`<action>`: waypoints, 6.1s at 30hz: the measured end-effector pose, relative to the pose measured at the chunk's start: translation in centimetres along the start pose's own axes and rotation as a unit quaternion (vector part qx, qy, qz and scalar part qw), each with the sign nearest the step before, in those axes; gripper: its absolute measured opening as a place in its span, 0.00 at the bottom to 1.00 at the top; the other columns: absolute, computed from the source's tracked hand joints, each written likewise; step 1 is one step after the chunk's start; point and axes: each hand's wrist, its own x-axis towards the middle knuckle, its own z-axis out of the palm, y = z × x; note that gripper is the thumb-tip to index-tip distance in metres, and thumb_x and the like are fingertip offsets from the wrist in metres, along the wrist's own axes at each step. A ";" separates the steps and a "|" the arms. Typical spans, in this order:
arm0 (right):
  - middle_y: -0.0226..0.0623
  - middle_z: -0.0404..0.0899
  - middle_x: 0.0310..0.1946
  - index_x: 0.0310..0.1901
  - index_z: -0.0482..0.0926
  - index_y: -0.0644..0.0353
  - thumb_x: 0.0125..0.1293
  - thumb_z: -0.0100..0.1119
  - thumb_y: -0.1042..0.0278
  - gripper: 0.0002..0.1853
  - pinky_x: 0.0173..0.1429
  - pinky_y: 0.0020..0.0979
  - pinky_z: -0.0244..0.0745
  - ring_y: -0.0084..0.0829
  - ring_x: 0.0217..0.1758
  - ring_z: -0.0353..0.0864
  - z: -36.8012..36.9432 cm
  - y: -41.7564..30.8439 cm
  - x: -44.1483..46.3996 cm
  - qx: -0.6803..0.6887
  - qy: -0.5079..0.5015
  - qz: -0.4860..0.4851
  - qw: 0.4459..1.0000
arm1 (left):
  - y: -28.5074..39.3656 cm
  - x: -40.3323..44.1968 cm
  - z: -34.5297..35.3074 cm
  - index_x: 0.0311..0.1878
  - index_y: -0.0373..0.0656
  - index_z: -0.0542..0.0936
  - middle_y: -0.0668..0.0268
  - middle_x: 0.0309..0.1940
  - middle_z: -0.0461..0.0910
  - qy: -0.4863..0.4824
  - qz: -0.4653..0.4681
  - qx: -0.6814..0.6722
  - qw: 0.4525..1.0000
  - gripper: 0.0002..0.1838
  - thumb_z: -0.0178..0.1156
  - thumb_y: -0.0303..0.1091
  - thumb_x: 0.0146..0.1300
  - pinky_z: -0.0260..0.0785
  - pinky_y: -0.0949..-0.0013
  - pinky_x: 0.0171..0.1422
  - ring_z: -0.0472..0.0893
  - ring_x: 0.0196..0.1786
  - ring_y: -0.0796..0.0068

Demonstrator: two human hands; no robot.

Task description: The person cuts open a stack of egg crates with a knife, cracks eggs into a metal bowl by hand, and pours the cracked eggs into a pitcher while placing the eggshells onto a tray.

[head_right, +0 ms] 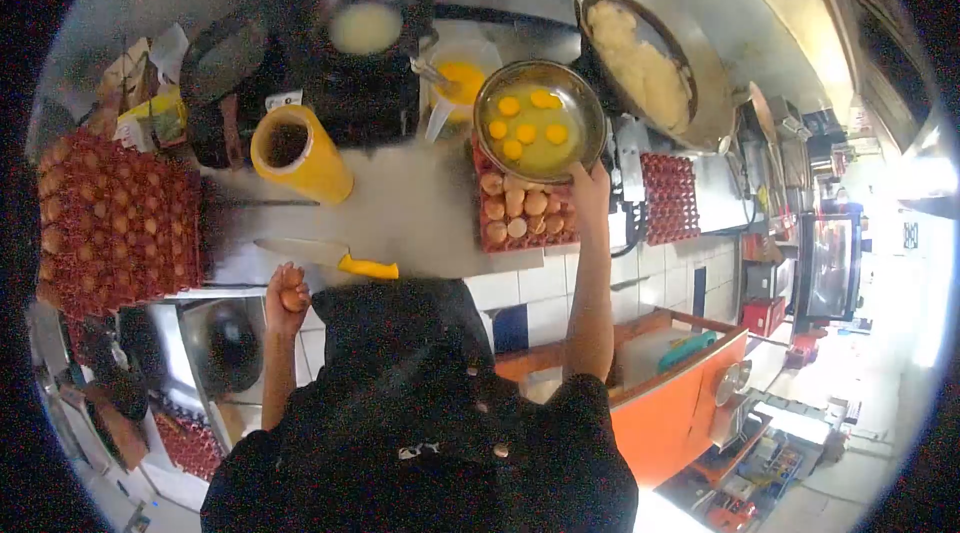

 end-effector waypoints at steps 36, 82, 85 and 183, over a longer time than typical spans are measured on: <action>0.60 0.80 0.43 0.78 0.51 0.53 0.65 0.50 0.75 0.39 0.43 0.49 0.79 0.59 0.36 0.82 9.3 -8.3 8.6 -0.340 0.192 -0.459 0.798 | -0.3 -6.4 -8.1 0.46 0.53 0.81 0.68 0.35 0.83 0.101 0.009 0.038 0.994 0.19 0.59 0.57 0.68 0.75 0.74 0.27 0.80 0.24 0.77; 0.50 0.78 0.48 0.55 0.72 0.59 0.57 0.68 0.67 0.25 0.56 0.45 0.74 0.50 0.54 0.78 14.2 14.0 -13.7 -0.126 -0.278 -0.168 0.937 | -9.1 7.8 16.8 0.55 0.45 0.78 0.68 0.38 0.84 -0.208 -0.217 0.490 0.818 0.21 0.55 0.53 0.74 0.75 0.73 0.34 0.81 0.32 0.79; 0.52 0.77 0.48 0.54 0.71 0.59 0.57 0.70 0.63 0.25 0.55 0.48 0.76 0.56 0.53 0.79 14.2 12.3 -12.8 -0.219 -0.241 -0.201 0.924 | -9.8 8.1 18.3 0.54 0.51 0.78 0.69 0.40 0.84 -0.187 -0.268 0.474 0.818 0.22 0.50 0.58 0.75 0.74 0.68 0.34 0.82 0.36 0.75; 0.51 0.84 0.43 0.53 0.82 0.57 0.59 0.67 0.59 0.22 0.49 0.44 0.80 0.52 0.46 0.84 14.0 13.9 -6.6 -0.204 -0.224 -0.200 0.932 | -5.6 11.4 20.4 0.65 0.45 0.78 0.64 0.44 0.86 -0.372 0.106 0.748 0.540 0.28 0.59 0.20 0.59 0.76 0.71 0.50 0.83 0.45 0.81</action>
